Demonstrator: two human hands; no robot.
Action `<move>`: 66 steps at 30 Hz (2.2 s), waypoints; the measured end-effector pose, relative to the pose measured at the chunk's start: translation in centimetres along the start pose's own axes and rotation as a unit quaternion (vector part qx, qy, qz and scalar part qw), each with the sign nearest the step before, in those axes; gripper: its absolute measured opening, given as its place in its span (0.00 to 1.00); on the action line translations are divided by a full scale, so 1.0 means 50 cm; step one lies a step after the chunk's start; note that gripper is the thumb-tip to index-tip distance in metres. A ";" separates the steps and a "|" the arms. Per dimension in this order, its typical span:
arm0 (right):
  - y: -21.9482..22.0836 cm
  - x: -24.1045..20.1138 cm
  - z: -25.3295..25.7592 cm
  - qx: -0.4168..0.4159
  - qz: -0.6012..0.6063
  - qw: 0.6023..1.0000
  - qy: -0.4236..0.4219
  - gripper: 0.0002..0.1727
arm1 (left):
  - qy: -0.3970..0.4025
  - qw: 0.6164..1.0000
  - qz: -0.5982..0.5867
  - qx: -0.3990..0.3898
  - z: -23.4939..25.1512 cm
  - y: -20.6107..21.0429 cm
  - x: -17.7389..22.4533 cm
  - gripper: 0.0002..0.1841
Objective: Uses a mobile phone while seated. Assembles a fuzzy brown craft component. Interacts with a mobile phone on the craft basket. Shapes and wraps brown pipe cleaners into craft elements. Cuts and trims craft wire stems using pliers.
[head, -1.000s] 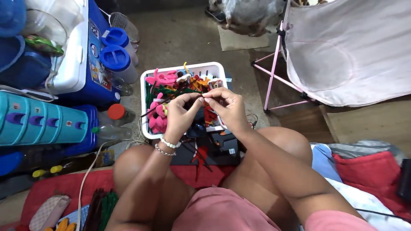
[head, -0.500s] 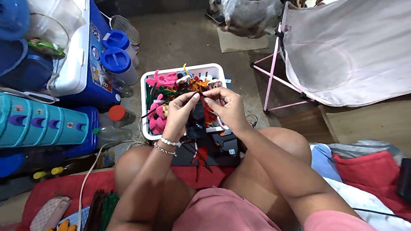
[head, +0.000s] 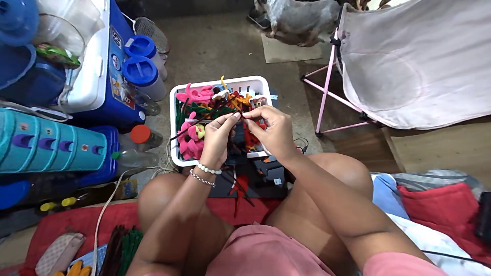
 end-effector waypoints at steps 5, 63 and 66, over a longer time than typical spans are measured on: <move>0.003 0.005 0.000 -0.009 0.000 1.000 0.010 0.06 | -0.033 0.999 -0.028 0.007 0.006 0.005 -0.011 0.08; -0.069 0.030 0.043 -0.147 -0.149 0.952 -0.223 0.08 | 0.143 0.896 0.406 -0.106 -0.007 0.014 0.021 0.08; -0.070 0.030 0.041 -0.132 -0.123 0.961 -0.207 0.06 | 0.216 0.876 0.423 -0.085 -0.006 0.013 0.027 0.08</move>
Point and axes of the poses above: each hand's wrist, its own z-axis towards the middle knuckle, its own y-axis out of the palm, x = y × z, the point moved 4 cm from there along z, towards the middle knuckle, and after that the axes turned 8 degrees about -y, right-handed, at the moved point
